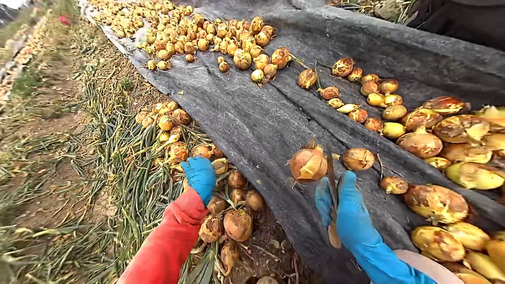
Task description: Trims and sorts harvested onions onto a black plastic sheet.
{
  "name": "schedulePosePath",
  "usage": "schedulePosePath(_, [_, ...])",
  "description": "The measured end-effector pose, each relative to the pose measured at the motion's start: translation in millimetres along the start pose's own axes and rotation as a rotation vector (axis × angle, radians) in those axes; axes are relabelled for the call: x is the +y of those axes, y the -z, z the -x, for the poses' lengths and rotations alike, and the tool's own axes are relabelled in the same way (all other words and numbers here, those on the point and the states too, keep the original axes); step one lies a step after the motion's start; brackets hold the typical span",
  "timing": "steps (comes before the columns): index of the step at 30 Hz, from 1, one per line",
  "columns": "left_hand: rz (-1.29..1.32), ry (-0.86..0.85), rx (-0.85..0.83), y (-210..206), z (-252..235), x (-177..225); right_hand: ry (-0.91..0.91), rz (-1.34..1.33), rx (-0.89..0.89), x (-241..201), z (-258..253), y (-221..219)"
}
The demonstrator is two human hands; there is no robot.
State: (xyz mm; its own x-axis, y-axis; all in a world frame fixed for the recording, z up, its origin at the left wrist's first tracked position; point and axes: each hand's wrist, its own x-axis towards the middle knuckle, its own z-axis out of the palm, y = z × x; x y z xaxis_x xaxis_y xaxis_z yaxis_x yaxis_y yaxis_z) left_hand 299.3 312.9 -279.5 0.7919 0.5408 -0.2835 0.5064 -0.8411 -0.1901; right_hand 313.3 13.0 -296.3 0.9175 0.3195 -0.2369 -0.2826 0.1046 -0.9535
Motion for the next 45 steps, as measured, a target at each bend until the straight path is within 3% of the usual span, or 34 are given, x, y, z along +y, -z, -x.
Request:
schedulePosePath(2, [0.027,-0.181,0.040,-13.7,22.4,14.5,-0.097,0.106,0.076,-10.7,5.3,8.7])
schedulePosePath(3, [0.031,-0.247,-0.091,-27.9,38.8,29.1,-0.206,0.166,0.026,-9.5,11.3,8.1])
schedulePosePath(5, [-0.020,-0.225,-0.384,-59.4,53.6,57.6,-0.414,0.243,-0.144,-0.1,15.1,6.2])
schedulePosePath(7, [-0.064,-0.175,-0.470,-75.0,52.7,70.2,-0.511,0.244,-0.182,24.5,19.1,10.0])
schedulePosePath(10, [-0.037,-0.204,-0.533,-71.0,46.7,48.5,-0.536,0.196,-0.141,56.9,26.6,17.4])
schedulePosePath(12, [0.207,-0.158,-0.446,-66.0,60.5,23.8,-0.543,0.209,-0.137,64.3,23.8,16.9])
schedulePosePath(15, [0.876,-0.075,-0.048,-61.8,101.5,-1.2,-0.585,0.348,-0.228,64.0,18.0,10.1])
schedulePosePath(18, [1.271,-0.271,0.197,-36.6,138.1,17.4,-0.582,0.499,-0.453,48.4,15.9,-3.7])
schedulePosePath(21, [1.044,-0.511,0.287,-22.2,162.3,41.3,-0.386,0.261,-0.475,35.2,33.1,-20.1])
schedulePosePath(23, [0.821,-0.531,0.292,-25.6,177.3,52.0,-0.275,-0.026,-0.405,36.6,48.9,-28.3])
schedulePosePath(26, [0.627,-0.583,0.241,-34.9,195.8,52.5,-0.313,-0.194,-0.301,37.2,57.8,-44.5])
schedulePosePath(28, [0.452,-0.545,0.290,-40.3,179.7,39.6,-0.345,-0.160,-0.232,31.8,67.6,-51.7])
schedulePosePath(29, [0.317,-0.436,0.259,-32.7,159.6,28.3,-0.328,-0.133,-0.211,26.8,71.2,-52.3])
schedulePosePath(31, [0.097,-0.107,-0.249,-1.6,113.4,-4.3,-0.223,-0.110,-0.114,5.6,68.3,-43.8])
schedulePosePath(32, [0.041,-0.100,-0.511,1.0,99.8,-26.7,-0.155,-0.154,-0.035,-0.2,58.6,-35.0])
schedulePosePath(33, [0.052,-0.206,-0.725,-2.9,97.3,-46.6,-0.095,-0.192,0.024,-2.8,44.0,-25.0])
schedulePosePath(35, [0.367,-0.515,-0.985,-18.1,94.9,-76.8,-0.067,-0.270,0.026,-2.2,17.6,-14.4])
schedulePosePath(36, [0.529,-0.558,-0.987,-19.8,87.0,-80.7,-0.112,-0.289,-0.008,3.2,11.0,-16.4])
schedulePosePath(37, [0.635,-0.475,-0.883,-15.8,71.4,-77.2,-0.187,-0.283,-0.049,12.9,7.7,-21.8])
schedulePosePath(40, [0.451,-0.056,-0.335,-26.1,-5.1,-44.5,-0.437,-0.117,-0.207,49.8,6.3,-42.3])
schedulePosePath(43, [0.282,0.046,-0.255,-69.6,-65.9,-21.0,-0.532,0.140,-0.330,72.2,1.9,-43.5])
schedulePosePath(45, [0.214,0.073,-0.267,-82.2,-75.6,-11.2,-0.547,0.217,-0.367,77.8,-1.6,-40.6])
